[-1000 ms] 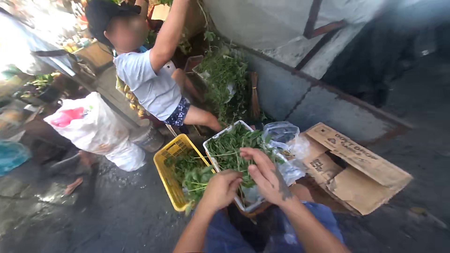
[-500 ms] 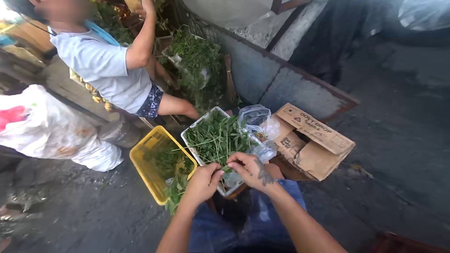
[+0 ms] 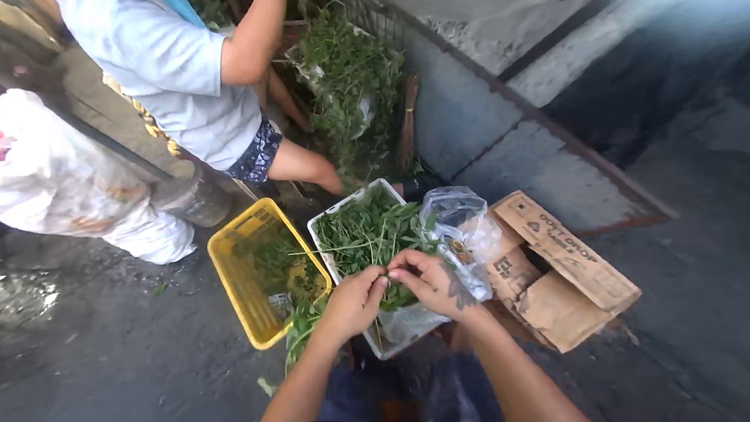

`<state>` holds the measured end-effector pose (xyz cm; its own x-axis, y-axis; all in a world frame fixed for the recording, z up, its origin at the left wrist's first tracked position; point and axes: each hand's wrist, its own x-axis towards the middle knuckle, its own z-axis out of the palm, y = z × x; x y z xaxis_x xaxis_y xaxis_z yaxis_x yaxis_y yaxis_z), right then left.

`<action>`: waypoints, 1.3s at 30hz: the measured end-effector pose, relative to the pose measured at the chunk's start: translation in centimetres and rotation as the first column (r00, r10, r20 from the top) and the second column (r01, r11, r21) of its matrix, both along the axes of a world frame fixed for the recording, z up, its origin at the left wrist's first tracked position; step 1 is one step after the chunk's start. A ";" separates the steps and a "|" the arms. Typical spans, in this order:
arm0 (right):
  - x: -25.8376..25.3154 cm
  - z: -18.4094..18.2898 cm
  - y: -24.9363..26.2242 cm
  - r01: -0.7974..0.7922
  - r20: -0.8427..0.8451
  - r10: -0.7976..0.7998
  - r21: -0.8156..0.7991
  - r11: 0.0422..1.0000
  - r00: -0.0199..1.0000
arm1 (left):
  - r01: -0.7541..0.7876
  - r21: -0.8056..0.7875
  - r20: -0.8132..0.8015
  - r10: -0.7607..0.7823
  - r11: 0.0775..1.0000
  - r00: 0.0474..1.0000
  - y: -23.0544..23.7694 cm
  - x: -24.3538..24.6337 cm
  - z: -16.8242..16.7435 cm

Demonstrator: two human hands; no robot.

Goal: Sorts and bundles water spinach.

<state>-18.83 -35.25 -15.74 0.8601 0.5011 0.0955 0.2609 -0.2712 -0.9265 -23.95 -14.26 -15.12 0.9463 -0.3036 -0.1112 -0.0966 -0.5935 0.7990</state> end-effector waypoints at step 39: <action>-5.1 -6.1 7.1 -0.191 0.058 0.333 -0.721 0.666 0.941 | 0.127 0.274 -0.090 -0.106 0.953 0.990 8.4 -3.4 -5.8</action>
<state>-23.92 -28.20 -21.87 0.6868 0.6842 -0.2454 0.5560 -0.7119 -0.4290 -27.40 -5.83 -20.88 0.8923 -0.3584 -0.2744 -0.1259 -0.7814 0.6111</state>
